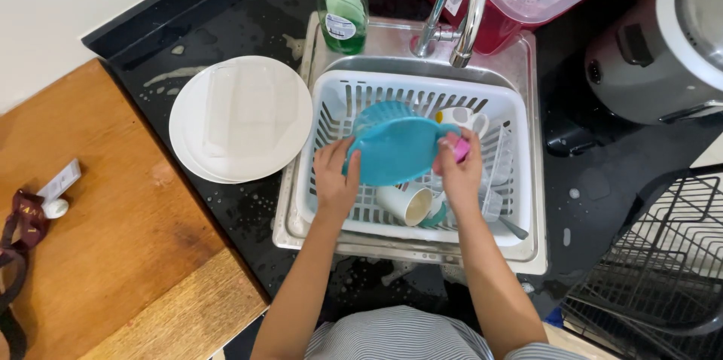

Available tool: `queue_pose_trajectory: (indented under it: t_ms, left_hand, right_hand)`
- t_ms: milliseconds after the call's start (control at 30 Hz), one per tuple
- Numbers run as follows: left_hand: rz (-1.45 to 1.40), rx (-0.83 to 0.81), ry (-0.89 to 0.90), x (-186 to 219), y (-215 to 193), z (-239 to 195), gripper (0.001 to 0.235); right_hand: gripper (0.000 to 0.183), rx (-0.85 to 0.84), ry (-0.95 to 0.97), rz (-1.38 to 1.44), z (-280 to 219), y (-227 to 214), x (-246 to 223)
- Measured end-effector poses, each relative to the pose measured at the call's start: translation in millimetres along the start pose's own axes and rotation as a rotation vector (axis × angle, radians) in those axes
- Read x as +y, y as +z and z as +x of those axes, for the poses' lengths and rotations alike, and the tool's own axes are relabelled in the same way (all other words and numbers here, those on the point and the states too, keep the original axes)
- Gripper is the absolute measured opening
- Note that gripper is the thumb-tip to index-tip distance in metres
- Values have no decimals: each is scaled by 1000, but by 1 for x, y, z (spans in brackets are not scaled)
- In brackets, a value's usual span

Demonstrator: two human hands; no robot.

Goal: Washing various dishes including plates, mugs, and plastic containers in a kitchen sink using a sponge.

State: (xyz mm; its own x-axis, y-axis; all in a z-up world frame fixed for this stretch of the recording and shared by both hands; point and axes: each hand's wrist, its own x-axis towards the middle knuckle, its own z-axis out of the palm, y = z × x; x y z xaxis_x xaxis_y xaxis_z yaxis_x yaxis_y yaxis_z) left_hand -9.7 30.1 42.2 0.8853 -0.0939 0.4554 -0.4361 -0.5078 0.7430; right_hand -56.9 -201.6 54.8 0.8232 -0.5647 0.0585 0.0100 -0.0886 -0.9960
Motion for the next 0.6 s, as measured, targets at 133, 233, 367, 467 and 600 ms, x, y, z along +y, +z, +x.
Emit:
queue_pose_trajectory:
  t_ms: [133, 233, 367, 467, 600]
  left_hand:
    - [5, 53, 55, 7, -4, 34, 29]
    - [-68, 56, 73, 13, -3, 60, 22]
    - [-19, -12, 92, 26, 5, 84, 18]
    - [-42, -54, 76, 25, 15, 96, 19]
    - [-3, -50, 240, -6, 43, 109, 24]
  right_hand:
    - [33, 7, -79, -18, 33, -10, 2]
    - [33, -55, -184, 53, 68, -20, -2]
    - [44, -136, -17, 182, 122, -32, -10]
    - [51, -250, -16, 99, 163, -38, -10]
    - [64, -349, 5, -254, 206, -35, -22]
